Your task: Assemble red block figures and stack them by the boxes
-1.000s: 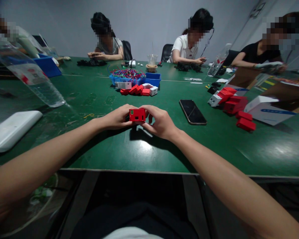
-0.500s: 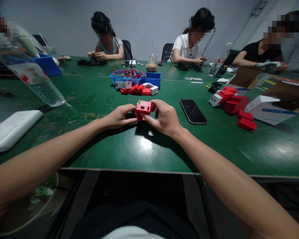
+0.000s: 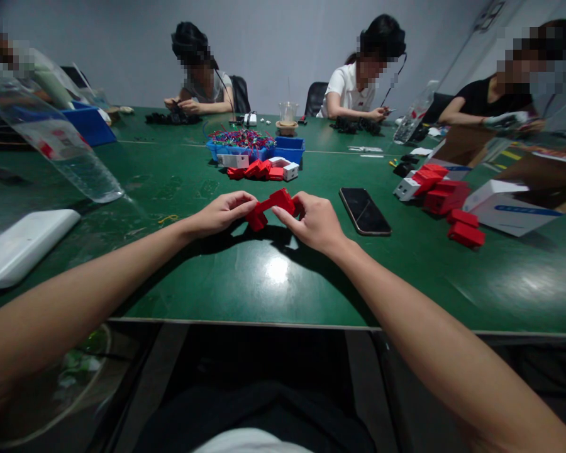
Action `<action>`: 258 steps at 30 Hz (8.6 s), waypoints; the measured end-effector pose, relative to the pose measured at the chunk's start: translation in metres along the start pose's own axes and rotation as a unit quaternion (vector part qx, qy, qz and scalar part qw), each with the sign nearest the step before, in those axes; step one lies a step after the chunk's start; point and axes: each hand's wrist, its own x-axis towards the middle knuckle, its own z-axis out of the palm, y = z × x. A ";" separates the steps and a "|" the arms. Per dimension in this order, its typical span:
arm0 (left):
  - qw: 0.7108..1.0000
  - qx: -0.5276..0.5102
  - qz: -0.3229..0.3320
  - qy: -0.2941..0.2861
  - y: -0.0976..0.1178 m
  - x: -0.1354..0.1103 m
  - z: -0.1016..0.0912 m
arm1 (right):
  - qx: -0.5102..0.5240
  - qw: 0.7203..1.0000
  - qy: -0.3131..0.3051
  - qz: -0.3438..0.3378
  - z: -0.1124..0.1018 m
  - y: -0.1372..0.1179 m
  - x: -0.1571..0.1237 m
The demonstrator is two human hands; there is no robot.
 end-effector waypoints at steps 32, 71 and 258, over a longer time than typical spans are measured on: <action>0.948 0.302 0.085 -0.048 0.007 -0.011 -0.001 | 0.162 0.979 -0.124 0.010 0.012 0.016 0.001; 0.892 0.309 0.324 0.067 0.019 -0.014 0.030 | 0.239 0.959 -0.151 0.026 0.014 0.018 -0.001; 0.971 0.221 0.046 0.083 -0.015 0.018 0.014 | 0.083 0.993 -0.050 -0.060 0.049 0.027 0.038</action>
